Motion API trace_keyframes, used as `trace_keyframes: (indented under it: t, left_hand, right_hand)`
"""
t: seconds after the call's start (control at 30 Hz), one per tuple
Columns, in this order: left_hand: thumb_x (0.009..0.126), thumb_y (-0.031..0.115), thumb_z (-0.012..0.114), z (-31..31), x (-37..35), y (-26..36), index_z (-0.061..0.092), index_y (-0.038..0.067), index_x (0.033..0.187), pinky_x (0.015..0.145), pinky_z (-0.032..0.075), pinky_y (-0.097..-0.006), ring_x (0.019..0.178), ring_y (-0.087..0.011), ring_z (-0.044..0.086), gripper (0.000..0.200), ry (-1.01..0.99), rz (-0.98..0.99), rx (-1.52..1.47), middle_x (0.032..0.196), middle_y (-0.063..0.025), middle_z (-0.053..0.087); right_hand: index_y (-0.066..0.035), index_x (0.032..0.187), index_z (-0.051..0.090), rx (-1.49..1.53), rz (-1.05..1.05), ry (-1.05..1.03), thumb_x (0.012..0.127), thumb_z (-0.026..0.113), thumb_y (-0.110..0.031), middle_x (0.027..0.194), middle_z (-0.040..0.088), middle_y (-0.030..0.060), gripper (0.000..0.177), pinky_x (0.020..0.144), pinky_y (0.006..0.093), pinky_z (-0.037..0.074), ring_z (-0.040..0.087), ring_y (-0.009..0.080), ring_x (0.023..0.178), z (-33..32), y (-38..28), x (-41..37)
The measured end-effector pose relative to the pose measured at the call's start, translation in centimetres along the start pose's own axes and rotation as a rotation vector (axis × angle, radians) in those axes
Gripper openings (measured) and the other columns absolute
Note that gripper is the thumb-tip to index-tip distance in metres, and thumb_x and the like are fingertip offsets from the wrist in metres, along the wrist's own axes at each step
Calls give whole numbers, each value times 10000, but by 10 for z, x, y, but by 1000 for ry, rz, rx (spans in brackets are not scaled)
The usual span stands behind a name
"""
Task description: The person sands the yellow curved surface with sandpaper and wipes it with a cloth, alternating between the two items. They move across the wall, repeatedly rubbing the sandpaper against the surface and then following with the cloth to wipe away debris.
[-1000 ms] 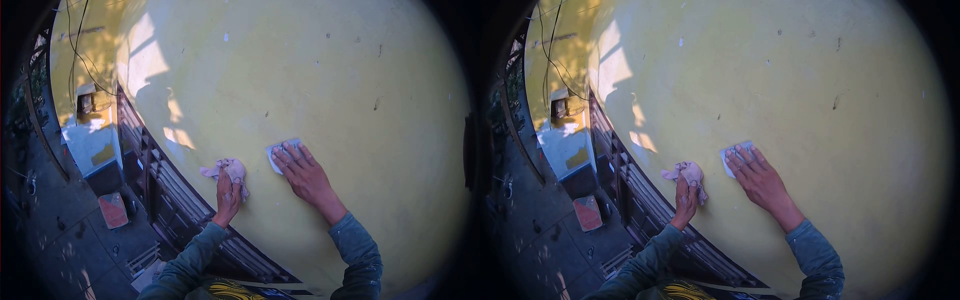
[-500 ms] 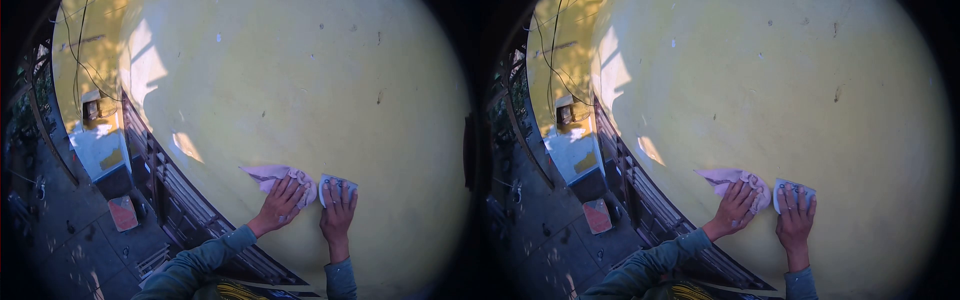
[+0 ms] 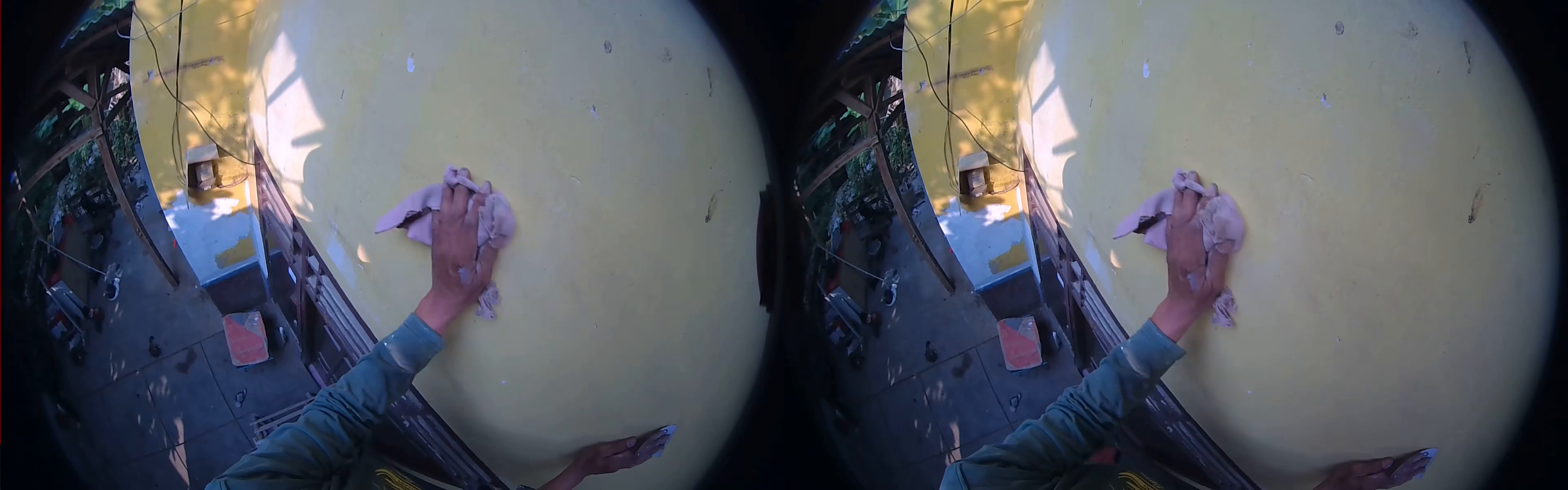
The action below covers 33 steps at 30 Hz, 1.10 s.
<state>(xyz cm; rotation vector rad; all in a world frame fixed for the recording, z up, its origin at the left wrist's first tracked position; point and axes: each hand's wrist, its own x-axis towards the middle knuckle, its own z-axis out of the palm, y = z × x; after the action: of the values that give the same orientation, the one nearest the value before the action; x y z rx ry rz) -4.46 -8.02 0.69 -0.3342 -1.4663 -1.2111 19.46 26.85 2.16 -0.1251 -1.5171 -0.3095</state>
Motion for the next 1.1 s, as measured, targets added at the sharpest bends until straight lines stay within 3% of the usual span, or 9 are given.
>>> trace_keyframes:
  t: [0.2,0.33,0.5,0.6,0.7,0.77,0.8,0.97,1.1]
  left_hand:
    - [1069,340,524,-49,134,-172,458,-87,1454,1215,247,-450,1489,-426,333,579,168,-190,-185,1540,-274,439]
    - [1069,341,519,-44,150,-201,471,-83,1443,1213,251,-440,1476,-420,348,568,324,-253,13,1531,-273,449]
    - [1062,331,523,-17,98,-88,485,-66,1445,1218,232,-452,1474,-416,348,553,243,-158,-117,1529,-270,455]
    - [1033,262,546,10,28,17,455,-63,1471,1232,177,-512,1502,-422,301,553,-38,120,-15,1598,-238,374]
    - [886,304,661,40,-51,117,440,190,1571,1228,88,-571,1543,-404,258,729,-302,268,-57,1602,-141,400]
    - [861,415,685,60,-87,164,459,239,1555,1246,10,-563,1557,-342,261,751,-387,466,-88,1603,-75,412]
    - [841,421,707,70,-96,182,470,222,1540,1242,135,-575,1525,-375,317,764,-341,516,-107,1581,-83,436]
    - [771,341,765,67,-39,153,514,186,1492,1137,391,-548,1407,-429,458,779,-558,530,-222,1508,-112,507]
    - [860,244,722,26,53,71,440,75,1538,1215,265,-556,1496,-491,288,754,-181,359,-45,1598,-205,372]
  right_hand:
    - [16,1516,423,-7,-15,19,1126,351,-238,1597,405,177,471,1246,528,255,370,366,1487,4,-8,2]
    - [4,1528,416,-78,57,-7,1125,354,-231,1598,403,180,471,1239,524,260,339,378,1499,3,-1,-8]
    - [-32,1544,424,-163,57,-14,1129,316,-267,1613,392,167,489,1237,542,222,315,394,1508,7,15,-19]
    - [-46,1534,453,-159,71,-25,1125,314,-269,1608,411,153,486,1232,554,220,313,401,1509,7,13,-22]
    - [-47,1527,467,-142,47,-31,1113,327,-257,1585,448,155,485,1230,560,211,315,410,1507,4,14,-19]
    - [-42,1525,468,-130,31,-35,1108,335,-248,1580,453,164,484,1229,562,212,319,413,1504,4,15,-19]
    - [-33,1520,471,-116,33,-37,1106,340,-250,1581,450,171,486,1226,564,217,322,417,1502,4,17,-21]
    - [-28,1510,487,-143,42,-69,1122,303,-313,1609,401,191,516,1213,574,232,319,417,1507,4,23,-24]
    - [-30,1514,480,-139,50,-54,1122,296,-302,1614,391,194,511,1212,570,240,326,414,1504,4,16,-22]
